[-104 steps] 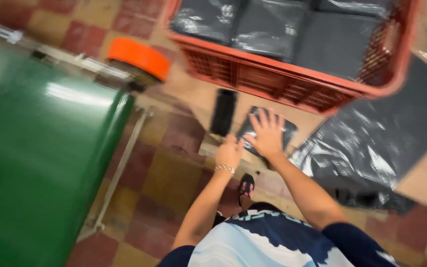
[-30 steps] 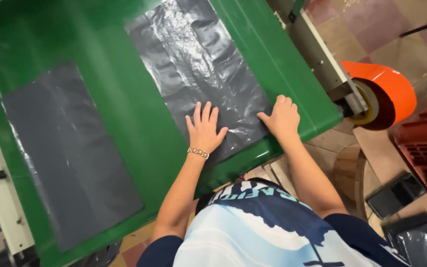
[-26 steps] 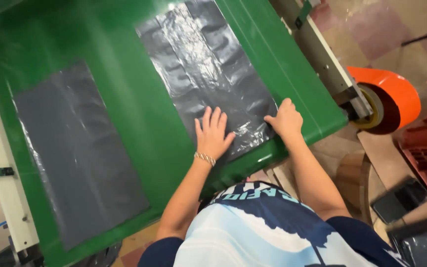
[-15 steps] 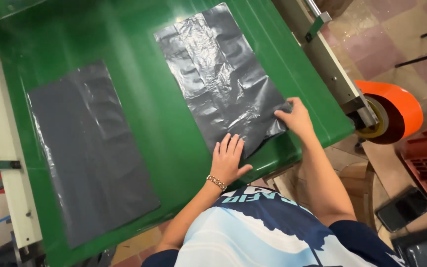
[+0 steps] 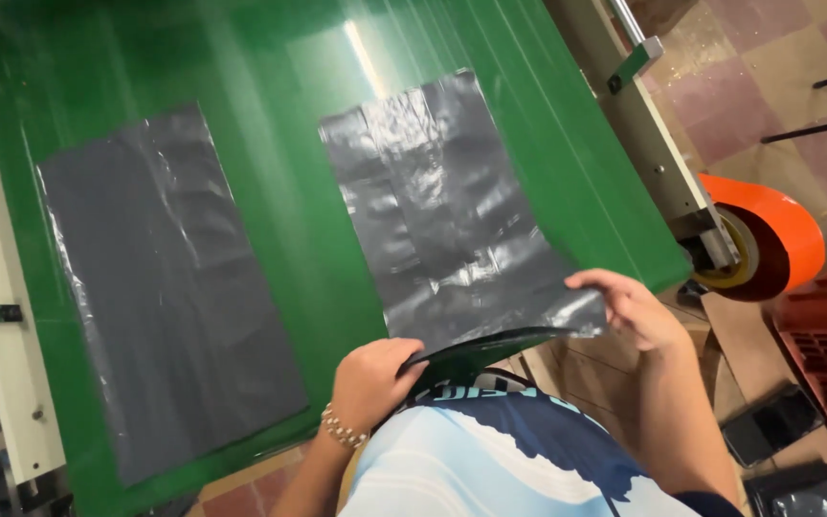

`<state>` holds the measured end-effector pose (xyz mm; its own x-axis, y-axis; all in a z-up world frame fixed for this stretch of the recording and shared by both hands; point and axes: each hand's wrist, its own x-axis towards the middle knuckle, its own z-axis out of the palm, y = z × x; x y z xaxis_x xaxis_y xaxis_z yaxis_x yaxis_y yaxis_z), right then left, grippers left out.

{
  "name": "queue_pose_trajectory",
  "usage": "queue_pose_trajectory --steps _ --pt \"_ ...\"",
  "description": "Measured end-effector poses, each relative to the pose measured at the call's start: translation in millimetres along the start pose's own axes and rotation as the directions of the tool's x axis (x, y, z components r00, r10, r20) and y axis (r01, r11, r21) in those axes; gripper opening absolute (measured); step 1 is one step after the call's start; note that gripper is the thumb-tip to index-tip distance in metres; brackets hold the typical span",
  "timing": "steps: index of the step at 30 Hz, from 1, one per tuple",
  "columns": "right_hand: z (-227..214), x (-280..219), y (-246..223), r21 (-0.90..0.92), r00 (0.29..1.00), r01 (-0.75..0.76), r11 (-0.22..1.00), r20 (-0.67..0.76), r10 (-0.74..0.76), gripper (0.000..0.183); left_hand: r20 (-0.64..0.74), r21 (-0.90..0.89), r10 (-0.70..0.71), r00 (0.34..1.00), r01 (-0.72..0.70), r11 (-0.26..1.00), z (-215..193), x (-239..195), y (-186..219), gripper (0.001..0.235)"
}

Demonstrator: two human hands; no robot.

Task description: Folding plastic bags from a conveyor belt and stacking them into a crate

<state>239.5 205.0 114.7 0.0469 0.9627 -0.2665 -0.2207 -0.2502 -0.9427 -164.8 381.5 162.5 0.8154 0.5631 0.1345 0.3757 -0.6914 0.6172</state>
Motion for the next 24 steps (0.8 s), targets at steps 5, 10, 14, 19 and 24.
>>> queue_pose_trajectory --steps 5,10,14,19,24 --pt "41.8 22.8 -68.4 0.085 0.998 0.025 0.996 0.05 -0.029 0.078 0.005 -0.057 -0.053 0.999 0.053 0.997 -42.0 30.8 -8.3 0.008" --pt "38.2 118.0 -101.6 -0.451 0.979 0.025 0.892 -0.168 -0.112 0.058 -0.064 -0.331 -0.189 0.98 0.158 0.93 -60.6 122.4 -73.3 0.017" --pt "16.1 219.7 -98.6 -0.487 0.98 -0.003 0.873 -0.177 -0.095 0.049 -0.141 -0.385 -0.452 0.881 0.372 0.845 -32.4 194.9 -164.5 0.024" --pt "-27.6 322.6 -31.8 -0.396 0.939 -0.264 0.879 -0.314 0.141 0.058 -0.177 -0.195 -0.6 0.78 0.569 0.798 17.2 227.7 -249.5 0.037" --pt "-41.8 341.3 -28.3 -0.704 0.933 -0.296 0.646 -0.357 0.038 0.052 -0.177 0.0 -0.642 0.746 0.652 0.758 26.1 225.1 -246.1 0.029"
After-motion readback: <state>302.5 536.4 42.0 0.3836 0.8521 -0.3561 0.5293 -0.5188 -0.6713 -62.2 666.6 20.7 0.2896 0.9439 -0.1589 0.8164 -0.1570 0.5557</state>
